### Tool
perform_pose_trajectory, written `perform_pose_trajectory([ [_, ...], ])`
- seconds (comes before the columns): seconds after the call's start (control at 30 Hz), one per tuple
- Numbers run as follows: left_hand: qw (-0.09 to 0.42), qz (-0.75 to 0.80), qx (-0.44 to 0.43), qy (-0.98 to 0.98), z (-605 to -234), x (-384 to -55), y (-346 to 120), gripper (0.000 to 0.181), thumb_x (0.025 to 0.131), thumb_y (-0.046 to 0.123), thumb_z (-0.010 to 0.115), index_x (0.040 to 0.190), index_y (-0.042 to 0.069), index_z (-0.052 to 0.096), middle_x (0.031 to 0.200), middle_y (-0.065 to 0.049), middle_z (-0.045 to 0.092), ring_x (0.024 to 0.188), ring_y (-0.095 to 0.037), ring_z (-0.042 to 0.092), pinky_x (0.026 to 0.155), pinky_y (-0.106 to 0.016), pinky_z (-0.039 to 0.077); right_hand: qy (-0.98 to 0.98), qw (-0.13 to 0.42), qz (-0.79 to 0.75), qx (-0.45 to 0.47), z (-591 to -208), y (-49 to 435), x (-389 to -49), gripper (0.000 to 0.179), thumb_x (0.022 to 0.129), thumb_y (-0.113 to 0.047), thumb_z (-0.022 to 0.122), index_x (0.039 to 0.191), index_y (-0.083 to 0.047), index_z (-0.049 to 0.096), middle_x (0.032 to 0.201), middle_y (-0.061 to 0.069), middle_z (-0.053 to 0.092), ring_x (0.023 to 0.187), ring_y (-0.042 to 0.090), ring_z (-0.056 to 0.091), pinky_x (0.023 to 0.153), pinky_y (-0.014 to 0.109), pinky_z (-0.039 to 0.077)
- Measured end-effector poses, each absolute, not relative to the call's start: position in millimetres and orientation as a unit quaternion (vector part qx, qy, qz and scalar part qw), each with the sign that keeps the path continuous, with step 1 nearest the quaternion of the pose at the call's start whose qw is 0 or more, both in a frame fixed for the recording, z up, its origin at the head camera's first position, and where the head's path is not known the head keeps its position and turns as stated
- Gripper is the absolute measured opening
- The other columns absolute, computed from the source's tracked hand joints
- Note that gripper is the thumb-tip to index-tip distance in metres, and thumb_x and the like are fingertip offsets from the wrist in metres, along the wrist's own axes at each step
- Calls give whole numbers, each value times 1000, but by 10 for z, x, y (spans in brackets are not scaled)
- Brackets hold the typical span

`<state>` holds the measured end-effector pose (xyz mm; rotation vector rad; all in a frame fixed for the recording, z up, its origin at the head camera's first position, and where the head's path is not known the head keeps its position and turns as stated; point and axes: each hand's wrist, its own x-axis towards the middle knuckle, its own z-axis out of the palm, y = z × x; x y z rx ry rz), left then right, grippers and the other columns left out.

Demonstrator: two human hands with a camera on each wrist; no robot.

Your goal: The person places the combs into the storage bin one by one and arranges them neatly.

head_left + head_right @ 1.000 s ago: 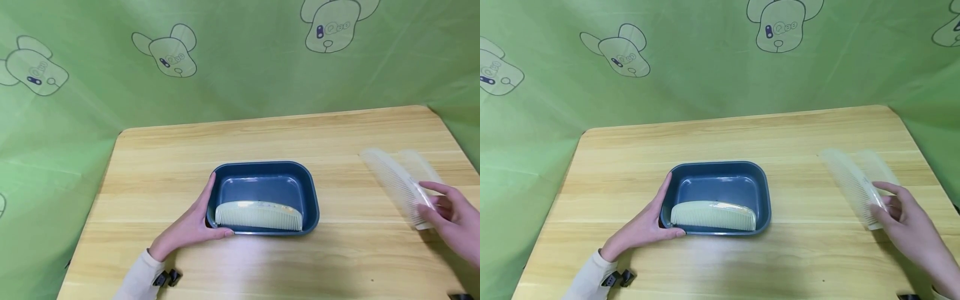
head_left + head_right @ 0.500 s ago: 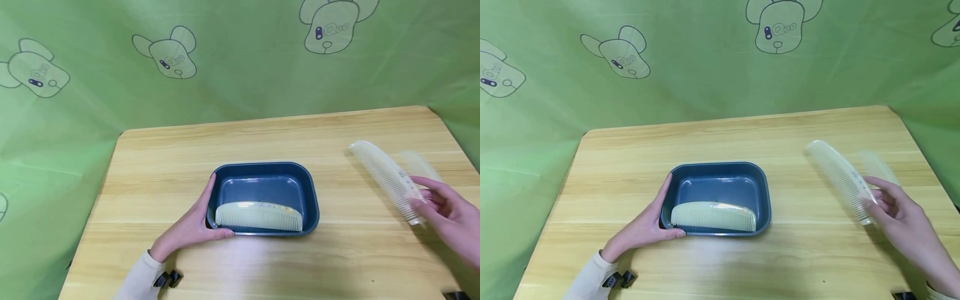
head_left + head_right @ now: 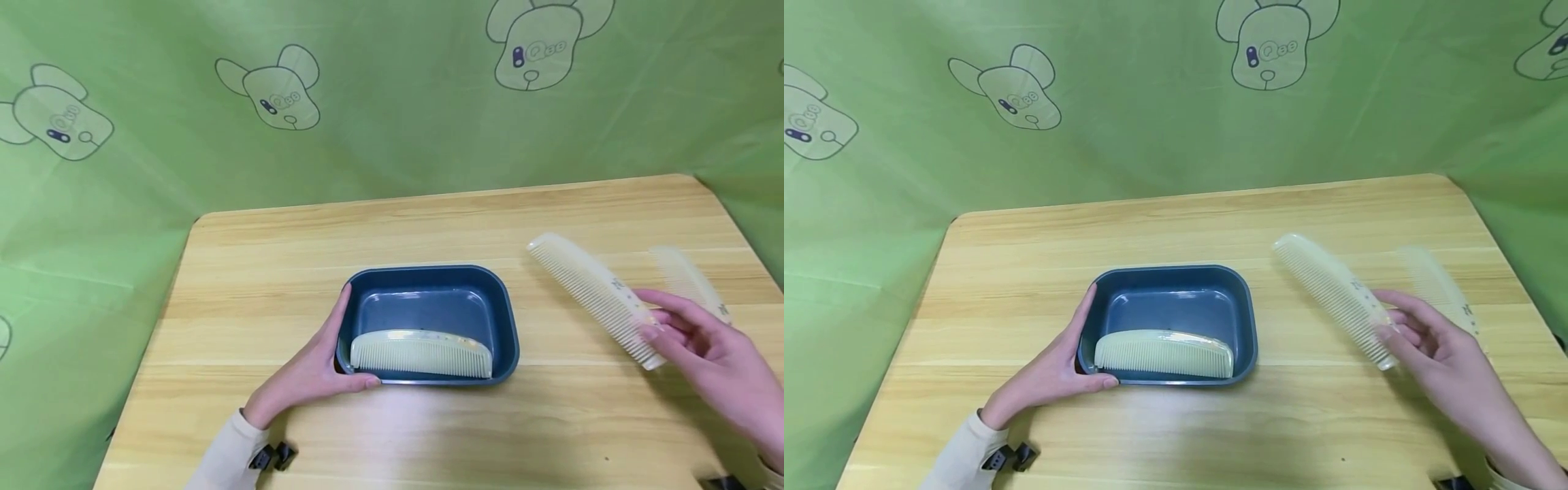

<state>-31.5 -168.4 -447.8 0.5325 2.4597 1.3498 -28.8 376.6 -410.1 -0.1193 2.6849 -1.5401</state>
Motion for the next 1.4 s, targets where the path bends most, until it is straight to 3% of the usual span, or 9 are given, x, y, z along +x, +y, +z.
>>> perform_pose_trajectory([
  [0.27,142,467,190,852,-4472,-295,-1703,142,85,44,96,174,34,-14,181,3,-8,165,-25,6,128,-60,19,866,41,-495,-50,-4008,3529,-237,58,106,5,67,157,-22,61,110,-7,70,83,10,62,61,23,51],
  [0.67,142,468,186,852,-4474,-310,-1705,142,85,43,97,175,35,-13,181,2,-6,165,-26,7,128,-60,20,866,65,-484,-113,-3932,3268,-292,57,106,5,66,160,-14,57,109,4,64,81,16,58,61,28,48],
  [1.13,138,476,188,848,-4484,-336,-1688,144,84,40,98,175,31,-13,181,3,-7,165,-25,7,128,-60,19,847,102,-491,-174,-3818,2970,-366,54,110,2,63,160,-14,54,117,7,70,88,18,63,65,30,52],
  [1.4,132,484,185,845,-4478,-325,-1687,145,83,39,99,174,36,-15,181,4,-7,165,-23,7,128,-59,18,836,119,-493,-211,-3777,2741,-380,49,111,1,61,157,-15,58,97,4,64,75,19,53,57,34,45],
])
